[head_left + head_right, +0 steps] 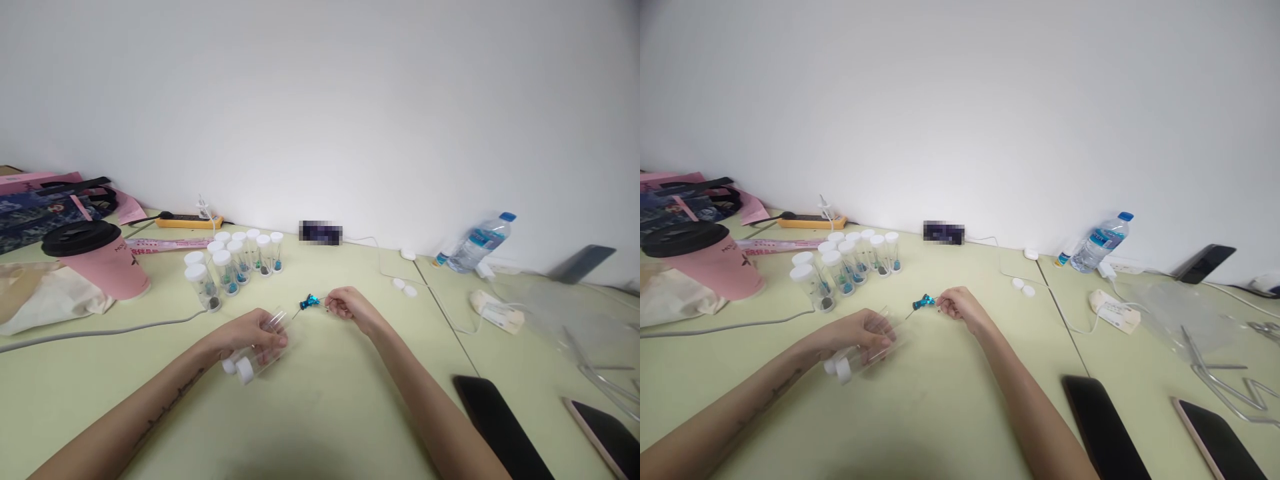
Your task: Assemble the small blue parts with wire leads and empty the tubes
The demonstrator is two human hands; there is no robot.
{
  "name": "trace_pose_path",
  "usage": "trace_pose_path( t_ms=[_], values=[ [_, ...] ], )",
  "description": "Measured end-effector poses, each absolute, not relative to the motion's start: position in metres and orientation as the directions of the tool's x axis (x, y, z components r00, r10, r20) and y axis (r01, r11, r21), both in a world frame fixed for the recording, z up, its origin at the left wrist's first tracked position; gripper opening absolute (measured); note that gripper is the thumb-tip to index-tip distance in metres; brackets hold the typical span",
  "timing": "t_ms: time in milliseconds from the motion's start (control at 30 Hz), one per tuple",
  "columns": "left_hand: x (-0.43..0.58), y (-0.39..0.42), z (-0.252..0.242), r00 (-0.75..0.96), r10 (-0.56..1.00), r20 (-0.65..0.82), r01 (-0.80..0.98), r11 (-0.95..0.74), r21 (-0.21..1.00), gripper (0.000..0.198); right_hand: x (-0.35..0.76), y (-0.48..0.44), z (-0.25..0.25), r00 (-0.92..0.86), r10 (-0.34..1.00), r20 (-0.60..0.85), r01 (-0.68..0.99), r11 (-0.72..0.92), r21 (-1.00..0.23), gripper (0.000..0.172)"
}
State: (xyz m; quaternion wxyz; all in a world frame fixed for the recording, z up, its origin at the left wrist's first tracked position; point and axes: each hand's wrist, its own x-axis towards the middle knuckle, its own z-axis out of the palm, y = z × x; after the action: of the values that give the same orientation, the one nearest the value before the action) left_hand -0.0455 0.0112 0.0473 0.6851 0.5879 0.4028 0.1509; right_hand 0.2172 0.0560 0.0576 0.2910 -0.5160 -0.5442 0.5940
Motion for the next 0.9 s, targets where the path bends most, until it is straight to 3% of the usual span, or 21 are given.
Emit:
trace_pose_path(
  t_ms=[233, 400, 533, 633, 767, 900],
  values=[
    [-0.041, 0.008, 0.042, 0.678, 0.619, -0.396, 0.136, 0.424, 0.895, 0.034, 0.220, 0.056, 0.052, -0.317, 0.884, -0.344, 0.429, -0.190, -0.883, 0.019],
    [-0.039, 0.007, 0.041, 0.727, 0.572, -0.380, 0.121, 0.438, 0.891, 0.033, 0.219, 0.047, 0.065, -0.263, 0.925, -0.273, 0.531, -0.097, -0.842, 0.019],
    [-0.038, 0.008, 0.045, 0.717, 0.572, -0.398, 0.224, 0.351, 0.909, 0.036, 0.201, 0.030, 0.078, -0.475, 0.865, -0.162, 0.411, 0.055, -0.910, 0.033],
    [-0.038, 0.012, 0.053, 0.644, 0.646, -0.411, 0.418, 0.153, 0.895, 0.034, 0.189, 0.022, 0.075, -0.535, 0.830, -0.159, 0.415, 0.094, -0.905, 0.044],
    [-0.038, 0.018, 0.070, 0.552, 0.767, -0.326, 0.698, -0.211, 0.685, 0.033, 0.183, 0.021, 0.059, -0.482, 0.838, -0.255, 0.481, 0.011, -0.876, 0.058],
    [-0.026, 0.013, 0.088, 0.532, 0.839, -0.119, 0.818, -0.472, 0.328, 0.018, 0.174, 0.018, 0.047, -0.455, 0.815, -0.359, 0.417, -0.161, -0.895, 0.065]
  ],
)
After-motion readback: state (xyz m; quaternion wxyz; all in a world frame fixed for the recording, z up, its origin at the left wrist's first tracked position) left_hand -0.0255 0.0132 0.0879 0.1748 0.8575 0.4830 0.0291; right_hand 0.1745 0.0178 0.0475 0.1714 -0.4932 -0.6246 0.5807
